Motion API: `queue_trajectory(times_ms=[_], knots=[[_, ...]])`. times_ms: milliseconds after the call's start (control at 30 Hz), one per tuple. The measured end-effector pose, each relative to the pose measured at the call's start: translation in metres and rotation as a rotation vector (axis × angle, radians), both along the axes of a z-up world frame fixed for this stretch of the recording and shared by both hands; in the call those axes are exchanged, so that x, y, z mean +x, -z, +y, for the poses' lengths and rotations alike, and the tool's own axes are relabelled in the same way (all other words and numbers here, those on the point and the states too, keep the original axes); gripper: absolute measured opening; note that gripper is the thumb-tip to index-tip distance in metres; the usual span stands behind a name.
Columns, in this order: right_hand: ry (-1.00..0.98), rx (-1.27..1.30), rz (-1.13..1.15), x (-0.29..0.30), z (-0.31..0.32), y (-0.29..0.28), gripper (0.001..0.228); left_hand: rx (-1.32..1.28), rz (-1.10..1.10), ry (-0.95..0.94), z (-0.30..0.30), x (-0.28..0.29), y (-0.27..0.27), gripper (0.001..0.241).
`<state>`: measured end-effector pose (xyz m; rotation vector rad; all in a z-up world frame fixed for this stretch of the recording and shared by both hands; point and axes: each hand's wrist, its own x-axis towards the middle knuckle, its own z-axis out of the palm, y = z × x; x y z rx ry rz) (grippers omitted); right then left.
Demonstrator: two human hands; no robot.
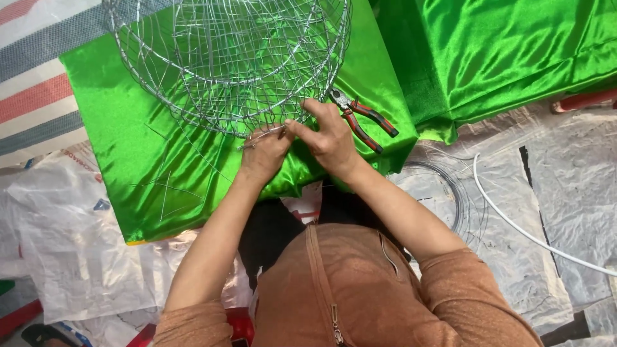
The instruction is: Assembling a wire mesh structure by cutting and twisting wire pieces using pliers to secure joints.
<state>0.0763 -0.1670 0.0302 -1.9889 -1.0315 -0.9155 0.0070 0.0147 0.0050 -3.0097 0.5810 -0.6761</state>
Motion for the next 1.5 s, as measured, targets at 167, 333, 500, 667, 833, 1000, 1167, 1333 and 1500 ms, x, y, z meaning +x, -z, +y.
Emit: queue_trajectory(times_ms=[167,333,500,667,833,1000,1167,1333,1500], knots=[[-0.016,-0.158,0.041,0.007,-0.001,-0.036,0.006,-0.181,0.262,-0.002,0.004,0.008,-0.012,0.022],[-0.138,-0.275,0.101,0.037,-0.005,-0.073,0.021,-0.285,0.267,0.081,0.011,0.020,-0.034,0.012],[-0.142,-0.533,0.125,0.045,-0.011,-0.124,0.080,-0.312,0.249,0.062,0.011,0.024,-0.085,0.012],[-0.176,-0.099,0.086,0.036,-0.024,-0.166,0.023,-0.298,0.092,0.070,0.009,0.025,-0.111,0.016],[-0.212,-0.053,-0.077,0.041,-0.023,-0.099,0.026,-0.226,0.013,0.084,0.011,0.027,-0.141,0.009],[-0.122,-0.030,-0.197,0.055,-0.007,-0.080,0.016,-0.234,-0.038,0.118,0.012,0.030,-0.153,0.007],[-0.301,-0.035,-0.256,0.070,0.000,-0.085,0.029,-0.239,-0.071,0.129,0.012,0.029,-0.154,0.004],[-0.328,-0.060,-0.290,0.088,-0.001,-0.088,0.031,-0.173,-0.138,0.188,0.016,0.032,-0.161,0.005],[-0.386,-0.095,-0.338,0.100,-0.001,-0.096,0.034,-0.085,-0.202,0.219,0.020,0.035,-0.169,0.013]])
